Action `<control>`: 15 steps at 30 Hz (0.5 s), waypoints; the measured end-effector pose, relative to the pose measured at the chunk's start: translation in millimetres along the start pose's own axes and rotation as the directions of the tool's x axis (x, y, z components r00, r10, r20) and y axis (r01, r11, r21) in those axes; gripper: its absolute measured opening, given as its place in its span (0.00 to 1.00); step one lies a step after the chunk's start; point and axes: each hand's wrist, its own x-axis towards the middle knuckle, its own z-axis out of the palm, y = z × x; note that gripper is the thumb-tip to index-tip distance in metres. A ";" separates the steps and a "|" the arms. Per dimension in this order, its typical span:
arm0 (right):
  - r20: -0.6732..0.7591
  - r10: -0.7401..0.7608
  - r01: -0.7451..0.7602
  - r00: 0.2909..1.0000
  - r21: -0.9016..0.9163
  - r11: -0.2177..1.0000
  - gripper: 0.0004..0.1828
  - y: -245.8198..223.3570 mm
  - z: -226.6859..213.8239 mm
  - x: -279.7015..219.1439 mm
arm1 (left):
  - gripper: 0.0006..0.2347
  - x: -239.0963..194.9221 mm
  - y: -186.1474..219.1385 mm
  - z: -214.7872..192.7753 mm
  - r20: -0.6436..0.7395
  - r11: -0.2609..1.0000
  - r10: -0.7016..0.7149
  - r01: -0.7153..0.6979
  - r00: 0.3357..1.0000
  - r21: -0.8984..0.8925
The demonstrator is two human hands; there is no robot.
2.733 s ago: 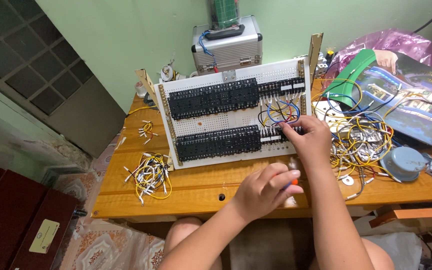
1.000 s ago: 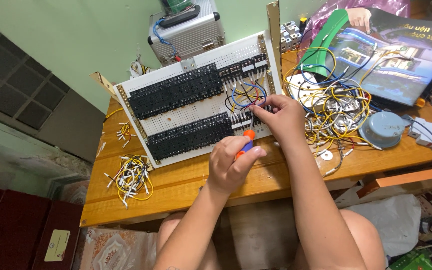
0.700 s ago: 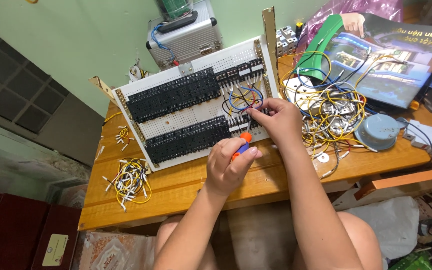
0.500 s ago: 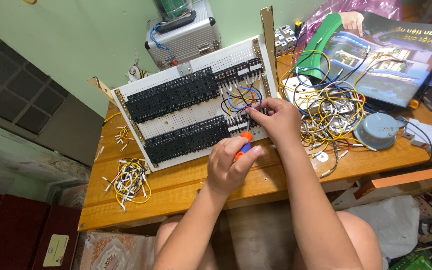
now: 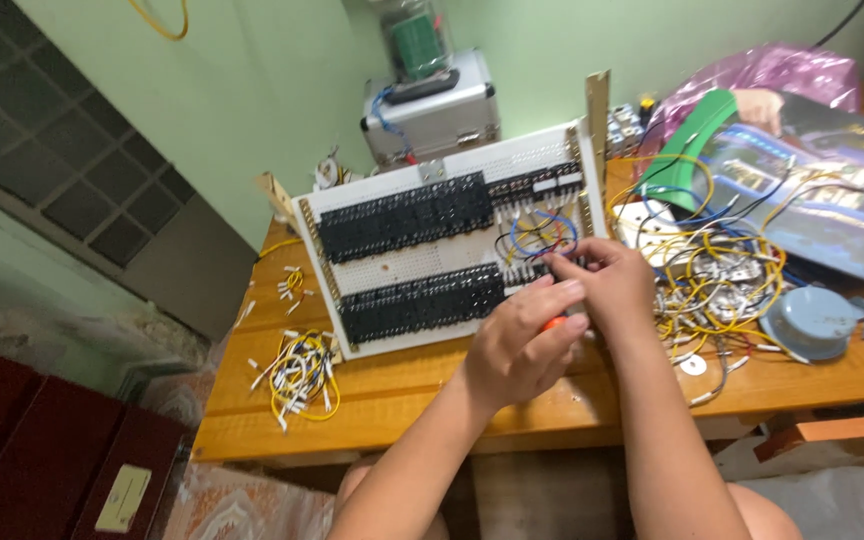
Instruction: The person sits on the floor and uses a screwdriver to connect and secure wires to a white electronics board. They manipulate various colored wires, inserting them into the board's terminals and tightening them with the tool.
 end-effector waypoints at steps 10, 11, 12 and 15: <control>-0.034 -0.042 0.035 0.999 -0.191 0.981 0.10 -17.8 -2.8 -11.9 | 0.12 -21.9 25.1 -16.4 0.010 0.972 0.023 -0.024 1.000 0.234; -0.040 -0.041 0.032 0.998 -0.195 0.980 0.11 -15.7 -2.5 -11.2 | 0.12 -22.7 29.9 -17.2 0.024 0.979 -0.002 -0.003 1.000 0.205; -0.040 -0.042 0.033 0.998 -0.196 0.980 0.11 -16.9 -3.2 -11.8 | 0.12 -21.7 33.0 -17.5 0.022 0.979 -0.003 -0.002 1.000 0.205; -0.029 -0.023 0.018 0.999 -0.171 0.985 0.10 -20.6 -5.3 -13.6 | 0.13 -19.4 38.3 -17.2 0.045 0.987 -0.043 0.035 0.998 0.155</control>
